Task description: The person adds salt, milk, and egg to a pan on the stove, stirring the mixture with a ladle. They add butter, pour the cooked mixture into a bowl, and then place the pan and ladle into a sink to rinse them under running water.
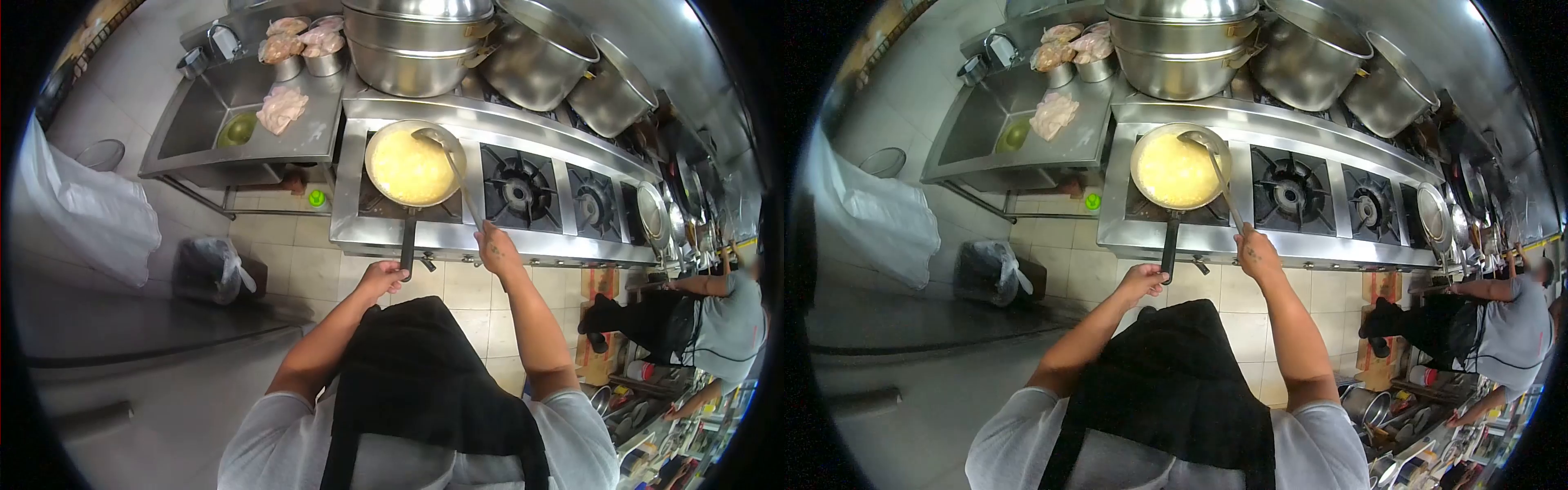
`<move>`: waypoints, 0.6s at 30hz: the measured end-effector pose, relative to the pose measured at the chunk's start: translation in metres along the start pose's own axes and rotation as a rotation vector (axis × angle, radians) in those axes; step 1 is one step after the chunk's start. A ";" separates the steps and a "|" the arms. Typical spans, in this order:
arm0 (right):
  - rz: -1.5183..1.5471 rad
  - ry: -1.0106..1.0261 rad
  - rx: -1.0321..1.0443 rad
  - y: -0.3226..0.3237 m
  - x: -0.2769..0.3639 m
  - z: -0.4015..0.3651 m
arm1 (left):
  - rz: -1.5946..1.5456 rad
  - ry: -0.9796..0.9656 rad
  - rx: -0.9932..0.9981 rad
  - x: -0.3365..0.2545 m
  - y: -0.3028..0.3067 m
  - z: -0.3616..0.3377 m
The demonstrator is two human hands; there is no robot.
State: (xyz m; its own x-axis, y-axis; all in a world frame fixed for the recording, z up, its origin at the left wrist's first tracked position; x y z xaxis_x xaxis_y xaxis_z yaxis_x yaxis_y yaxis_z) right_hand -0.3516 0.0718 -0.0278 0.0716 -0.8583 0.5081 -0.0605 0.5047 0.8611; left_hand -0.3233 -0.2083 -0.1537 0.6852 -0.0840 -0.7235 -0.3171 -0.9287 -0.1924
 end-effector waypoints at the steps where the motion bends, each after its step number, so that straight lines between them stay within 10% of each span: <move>1: 0.032 -0.003 0.018 -0.002 -0.002 -0.001 | -0.010 -0.001 -0.001 0.000 0.000 0.000; 18: 0.565 -0.379 0.147 0.019 0.037 -0.044 | -0.028 0.008 0.020 0.006 0.004 0.007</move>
State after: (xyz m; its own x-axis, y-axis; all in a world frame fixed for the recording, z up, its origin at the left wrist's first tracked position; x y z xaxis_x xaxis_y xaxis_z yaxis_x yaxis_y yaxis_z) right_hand -0.3062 0.0534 0.0086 -0.3613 -0.4539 0.8145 -0.1220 0.8890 0.4413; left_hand -0.3244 -0.2097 -0.1635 0.6992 -0.0606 -0.7124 -0.3101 -0.9235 -0.2258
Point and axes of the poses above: each hand's wrist, its own z-axis towards the middle knuckle, its own y-axis out of the back of the hand, x = y × z, the point moved 1 cm from there along z, towards the middle knuckle, and after that the axes turned 7 degrees about y, right-handed, at the moved point
